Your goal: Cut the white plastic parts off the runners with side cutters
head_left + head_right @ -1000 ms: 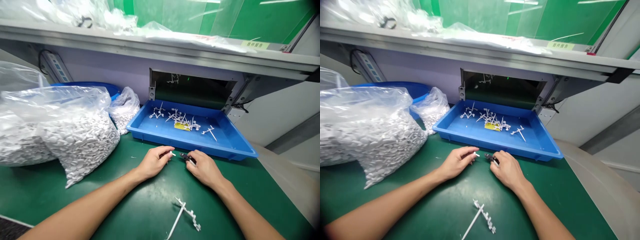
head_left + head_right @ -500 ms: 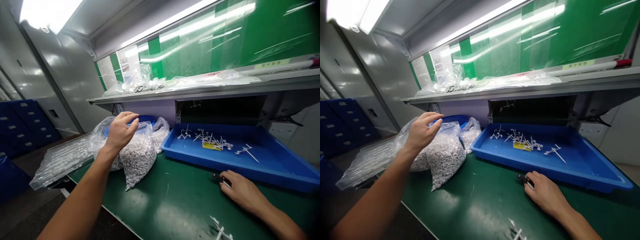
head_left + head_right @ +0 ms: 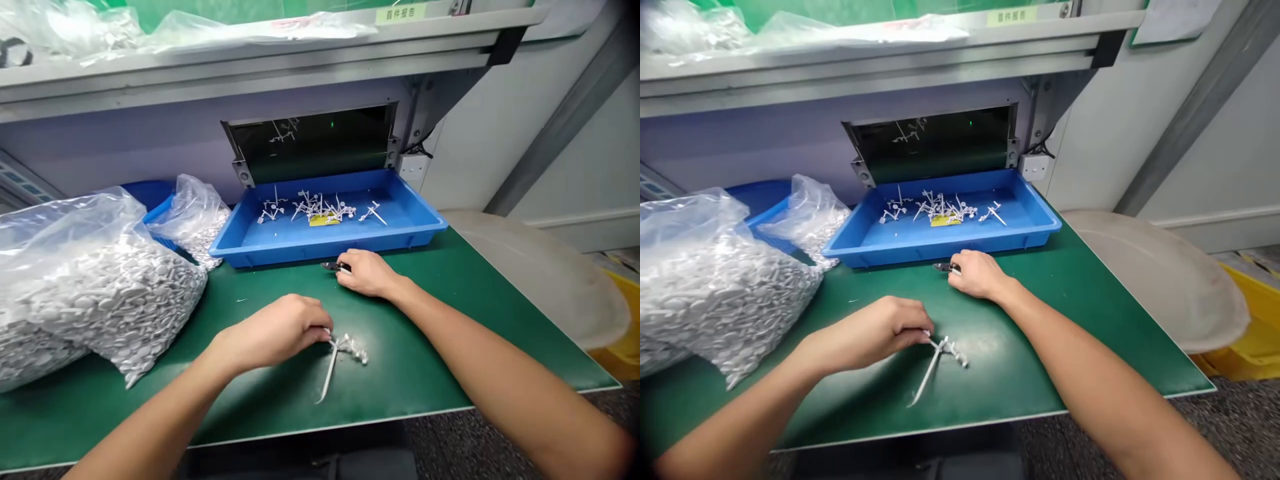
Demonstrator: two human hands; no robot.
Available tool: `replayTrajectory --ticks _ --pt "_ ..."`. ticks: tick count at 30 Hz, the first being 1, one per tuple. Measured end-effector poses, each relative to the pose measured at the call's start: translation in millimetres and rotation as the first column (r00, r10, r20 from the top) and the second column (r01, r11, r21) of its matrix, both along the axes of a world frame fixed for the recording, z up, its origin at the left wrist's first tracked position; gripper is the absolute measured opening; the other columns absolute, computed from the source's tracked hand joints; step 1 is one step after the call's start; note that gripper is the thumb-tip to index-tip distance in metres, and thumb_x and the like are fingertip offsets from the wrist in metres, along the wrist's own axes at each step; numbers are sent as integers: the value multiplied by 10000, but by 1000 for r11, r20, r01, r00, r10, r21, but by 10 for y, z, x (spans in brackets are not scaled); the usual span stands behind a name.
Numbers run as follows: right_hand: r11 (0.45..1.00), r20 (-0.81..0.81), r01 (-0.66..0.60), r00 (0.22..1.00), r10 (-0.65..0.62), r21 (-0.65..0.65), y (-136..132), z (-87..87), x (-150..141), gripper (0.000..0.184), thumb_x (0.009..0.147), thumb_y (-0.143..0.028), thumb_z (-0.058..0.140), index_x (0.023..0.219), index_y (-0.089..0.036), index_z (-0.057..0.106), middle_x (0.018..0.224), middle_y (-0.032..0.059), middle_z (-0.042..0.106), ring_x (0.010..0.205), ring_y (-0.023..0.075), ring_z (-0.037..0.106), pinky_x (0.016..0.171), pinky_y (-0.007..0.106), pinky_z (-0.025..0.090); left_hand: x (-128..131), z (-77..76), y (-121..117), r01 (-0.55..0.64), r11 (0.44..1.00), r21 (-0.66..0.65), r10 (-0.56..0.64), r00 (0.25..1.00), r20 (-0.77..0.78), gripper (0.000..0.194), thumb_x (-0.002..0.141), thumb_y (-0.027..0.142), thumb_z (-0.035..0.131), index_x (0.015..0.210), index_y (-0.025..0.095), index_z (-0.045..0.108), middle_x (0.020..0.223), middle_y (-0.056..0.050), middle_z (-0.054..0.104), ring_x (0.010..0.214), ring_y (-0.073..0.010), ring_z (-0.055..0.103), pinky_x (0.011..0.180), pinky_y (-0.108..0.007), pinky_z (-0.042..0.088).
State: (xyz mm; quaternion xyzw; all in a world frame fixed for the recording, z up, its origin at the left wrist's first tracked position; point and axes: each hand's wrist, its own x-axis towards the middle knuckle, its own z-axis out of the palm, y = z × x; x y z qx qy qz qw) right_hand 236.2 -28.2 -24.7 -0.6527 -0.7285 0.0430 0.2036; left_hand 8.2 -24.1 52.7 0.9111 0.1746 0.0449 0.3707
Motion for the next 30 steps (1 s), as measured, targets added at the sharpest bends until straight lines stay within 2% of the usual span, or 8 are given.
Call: replayTrajectory --ticks 2,3,5,9,11,13,17,30 --pt "1000 -16 6 1000 -6 17 6 -1 -7 192 839 -312 551 937 -198 669 870 32 631 792 166 565 719 249 359 15 -66 155 -126 977 -174 131 991 22 125 865 240 627 874 191 742 778 -36 672 711 -161 618 663 -231 473" --pt "1000 -21 11 1000 -11 24 10 -1 -16 187 845 -312 543 925 -194 665 856 31 626 778 162 562 709 247 359 26 -104 231 -215 930 -298 244 968 63 137 862 256 635 914 176 733 786 -39 672 699 -154 615 650 -231 485" --pt "999 -46 29 999 -27 41 12 1 -49 181 858 -307 523 899 -189 654 827 26 616 751 153 556 693 244 361 60 -192 359 -319 755 -572 479 865 149 181 844 260 668 984 150 703 790 -35 661 671 -128 603 630 -220 506" --pt "992 -170 54 985 -34 114 -34 19 -165 166 863 -289 513 902 -201 647 815 13 610 756 150 559 711 245 384 118 -370 488 -198 385 -901 761 621 189 158 819 167 704 965 118 667 860 -49 664 739 -108 633 682 -199 549" --pt "986 -212 54 977 -20 158 -71 30 -227 173 855 -272 518 943 -205 651 842 18 617 791 159 566 735 250 400 111 -434 494 -131 257 -957 835 529 152 103 831 134 686 927 109 660 920 -70 673 798 -121 654 684 -193 563" --pt "981 -214 40 977 2 190 -106 39 -280 184 843 -256 528 967 -204 653 872 27 623 824 171 569 757 260 412 87 -478 472 -72 172 -982 868 483 116 78 838 102 669 914 111 654 901 -63 672 773 -115 657 630 -174 562" --pt "977 -190 -8 981 49 212 -150 57 -364 184 835 -232 528 968 -205 653 898 40 632 845 188 570 790 285 424 67 -519 392 0 98 -995 884 459 87 94 832 50 659 909 102 650 757 -25 637 641 -79 625 600 -162 558" --pt "972 -207 -31 975 81 234 -198 99 -459 163 846 -229 527 969 -211 632 881 32 624 829 189 559 779 299 425 111 -543 280 54 69 -996 870 485 86 84 847 47 642 917 93 651 773 -39 620 651 -75 611 630 -162 552"
